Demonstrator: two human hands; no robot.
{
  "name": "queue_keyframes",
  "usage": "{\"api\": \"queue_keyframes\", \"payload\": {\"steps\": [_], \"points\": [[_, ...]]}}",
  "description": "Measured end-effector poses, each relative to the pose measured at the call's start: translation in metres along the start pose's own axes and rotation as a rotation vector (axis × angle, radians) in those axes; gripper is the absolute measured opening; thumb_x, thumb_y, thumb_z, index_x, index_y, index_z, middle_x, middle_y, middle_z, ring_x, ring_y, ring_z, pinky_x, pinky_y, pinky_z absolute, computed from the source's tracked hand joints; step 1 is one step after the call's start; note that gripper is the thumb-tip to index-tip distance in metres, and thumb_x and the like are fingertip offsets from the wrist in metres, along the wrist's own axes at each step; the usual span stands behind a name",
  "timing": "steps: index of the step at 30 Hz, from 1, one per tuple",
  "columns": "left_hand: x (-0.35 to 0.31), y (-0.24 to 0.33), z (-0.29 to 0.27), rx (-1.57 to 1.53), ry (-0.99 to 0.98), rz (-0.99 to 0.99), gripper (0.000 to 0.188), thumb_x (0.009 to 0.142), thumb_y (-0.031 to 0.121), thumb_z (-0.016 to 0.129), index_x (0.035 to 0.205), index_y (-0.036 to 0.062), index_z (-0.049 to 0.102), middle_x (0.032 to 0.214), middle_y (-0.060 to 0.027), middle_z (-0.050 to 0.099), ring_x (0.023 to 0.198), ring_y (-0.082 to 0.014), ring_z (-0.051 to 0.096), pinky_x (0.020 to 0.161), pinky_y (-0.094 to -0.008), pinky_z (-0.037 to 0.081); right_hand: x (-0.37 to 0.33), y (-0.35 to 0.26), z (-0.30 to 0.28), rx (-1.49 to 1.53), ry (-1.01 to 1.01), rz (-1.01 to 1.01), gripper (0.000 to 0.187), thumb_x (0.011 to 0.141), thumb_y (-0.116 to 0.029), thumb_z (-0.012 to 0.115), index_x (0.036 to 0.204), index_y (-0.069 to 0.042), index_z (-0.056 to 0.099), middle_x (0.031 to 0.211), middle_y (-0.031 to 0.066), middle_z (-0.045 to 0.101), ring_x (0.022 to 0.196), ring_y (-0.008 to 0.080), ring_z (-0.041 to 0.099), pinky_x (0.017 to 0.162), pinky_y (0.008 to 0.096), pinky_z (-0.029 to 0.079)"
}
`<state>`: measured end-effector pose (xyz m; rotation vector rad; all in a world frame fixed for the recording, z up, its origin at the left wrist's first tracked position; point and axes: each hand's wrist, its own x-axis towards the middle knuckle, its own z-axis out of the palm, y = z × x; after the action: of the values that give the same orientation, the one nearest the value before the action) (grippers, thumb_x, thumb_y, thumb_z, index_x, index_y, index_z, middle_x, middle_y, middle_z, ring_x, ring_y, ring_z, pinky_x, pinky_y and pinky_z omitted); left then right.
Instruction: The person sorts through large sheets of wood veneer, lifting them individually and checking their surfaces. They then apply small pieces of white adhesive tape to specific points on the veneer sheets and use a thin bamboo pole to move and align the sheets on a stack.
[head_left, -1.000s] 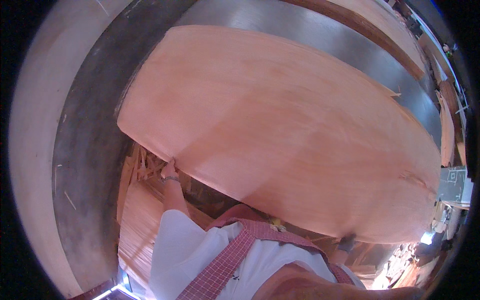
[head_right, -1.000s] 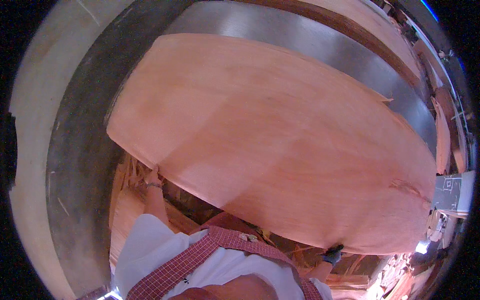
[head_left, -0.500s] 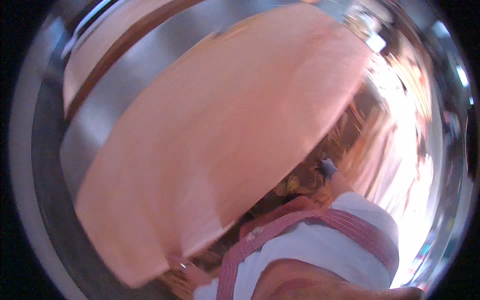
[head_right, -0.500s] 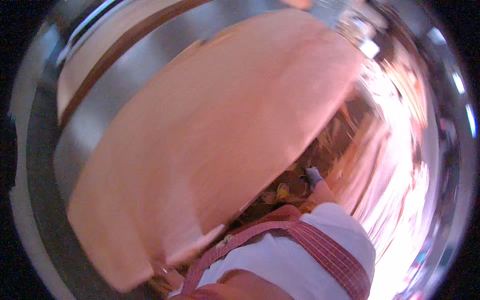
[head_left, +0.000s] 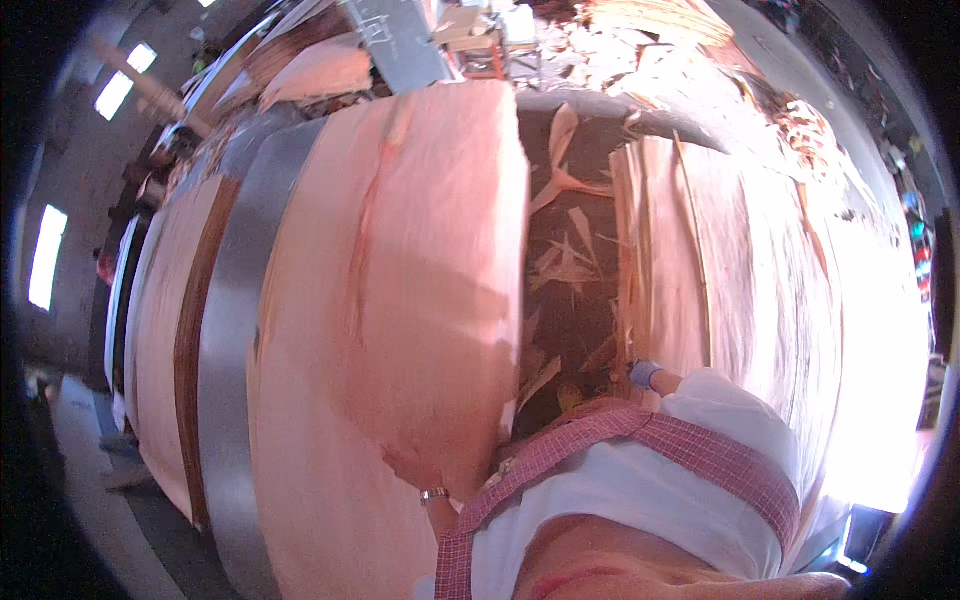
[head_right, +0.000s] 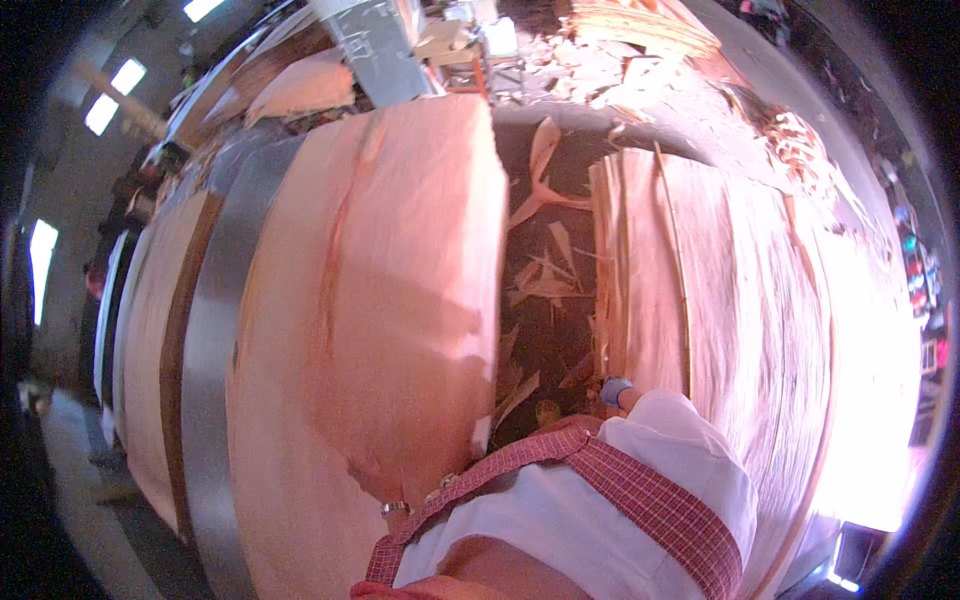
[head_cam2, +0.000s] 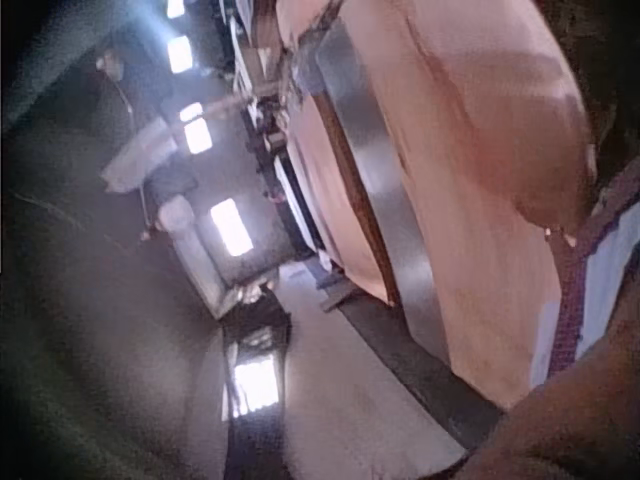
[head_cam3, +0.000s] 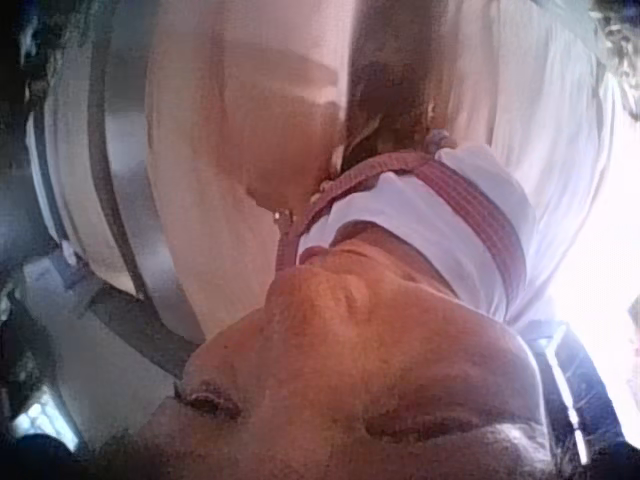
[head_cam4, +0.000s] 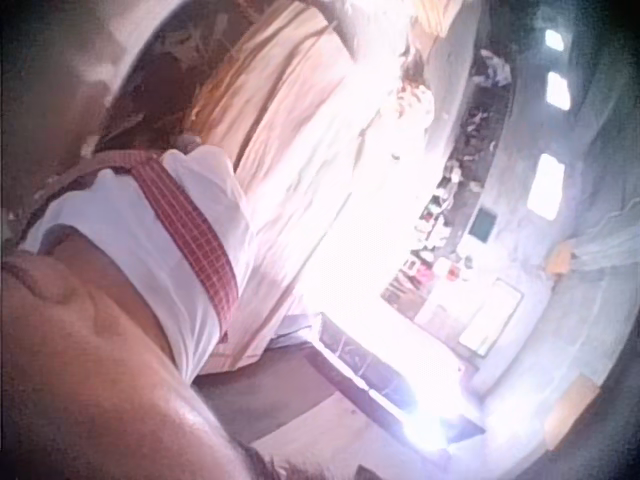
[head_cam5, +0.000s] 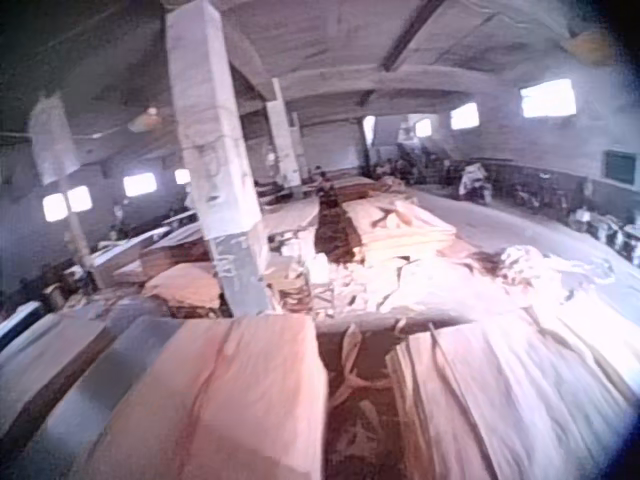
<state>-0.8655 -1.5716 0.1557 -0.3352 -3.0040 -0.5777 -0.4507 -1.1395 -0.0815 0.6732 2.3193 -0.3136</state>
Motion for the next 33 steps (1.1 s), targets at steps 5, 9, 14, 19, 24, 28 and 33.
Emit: {"api": "queue_keyframes", "payload": {"steps": [5,9,14,19,24,28,33], "points": [[0.076,0.106,0.034,0.108,-0.082,0.198,0.075,0.093,0.036,0.053,0.147,-0.0056,0.022,0.15,-0.0288,0.029,0.138,-0.046,0.026,0.114,-0.052,0.023,0.014,0.047,-0.143,0.571,0.0,0.261,0.039,0.092,-0.032,0.046,0.102,-0.001,0.066,0.097,0.0211,0.069,0.082,0.0278,0.07,0.073,0.042,0.056],[0.152,0.162,0.141,-0.035,-0.003,0.444,0.073,0.092,0.026,0.057,0.147,-0.0059,0.021,0.151,-0.0301,0.025,0.14,-0.0456,0.023,0.116,-0.0512,0.021,0.035,0.12,-0.19,0.656,-0.007,0.454,0.039,0.091,-0.029,0.044,0.114,-0.006,0.064,0.108,0.0218,0.066,0.095,0.0323,0.067,0.085,0.0441,0.053],[0.287,0.288,0.248,-0.115,0.084,0.603,0.066,0.091,0.023,0.057,0.144,-0.0046,0.028,0.148,-0.03,0.031,0.139,-0.0441,0.026,0.115,-0.0514,0.023,0.083,0.195,-0.202,0.598,0.022,0.477,0.039,0.089,-0.027,0.045,0.115,-0.006,0.065,0.109,0.0224,0.066,0.1,0.0353,0.066,0.088,0.0438,0.052],[0.384,0.531,0.3,-0.212,-0.032,0.783,0.059,0.087,0.013,0.06,0.138,-0.0044,0.037,0.142,-0.0278,0.039,0.134,-0.0426,0.034,0.112,-0.0488,0.029,0.089,0.256,-0.248,0.793,-0.146,0.586,0.04,0.093,-0.029,0.042,0.105,0.0,0.067,0.088,0.0172,0.071,0.076,0.0293,0.07,0.073,0.0432,0.055],[0.439,0.782,0.337,-0.412,-0.184,1.059,0.052,0.087,0.012,0.061,0.134,-0.001,0.044,0.135,-0.0252,0.047,0.13,-0.0416,0.04,0.109,-0.0497,0.033,0.12,0.31,-0.307,1.151,-0.069,0.827,0.041,0.09,-0.037,0.049,0.092,-0.001,0.069,0.072,0.0112,0.069,0.058,0.0216,0.067,0.054,0.0382,0.052],[0.44,0.953,0.382,-0.392,-0.406,1.261,0.048,0.085,0.012,0.063,0.13,0.0036,0.049,0.129,-0.0223,0.053,0.124,-0.0393,0.046,0.104,-0.0491,0.039,0.192,0.375,-0.332,1.983,0.285,0.962,0.036,0.085,-0.039,0.066,0.083,-0.004,0.065,0.066,0.0053,0.059,0.051,0.017,0.056,0.045,0.0323,0.047],[0.474,1.059,0.484,-0.221,-0.726,1.421,0.041,0.085,0.02,0.063,0.123,0.0045,0.054,0.125,-0.0218,0.055,0.118,-0.0393,0.049,0.099,-0.0473,0.042,0.326,0.536,-0.402,2.27,0.878,1.412,0.054,0.087,-0.057,0.06,0.094,-0.003,0.06,0.065,0.0084,0.06,0.048,0.0178,0.055,0.044,0.0313,0.044]]}}
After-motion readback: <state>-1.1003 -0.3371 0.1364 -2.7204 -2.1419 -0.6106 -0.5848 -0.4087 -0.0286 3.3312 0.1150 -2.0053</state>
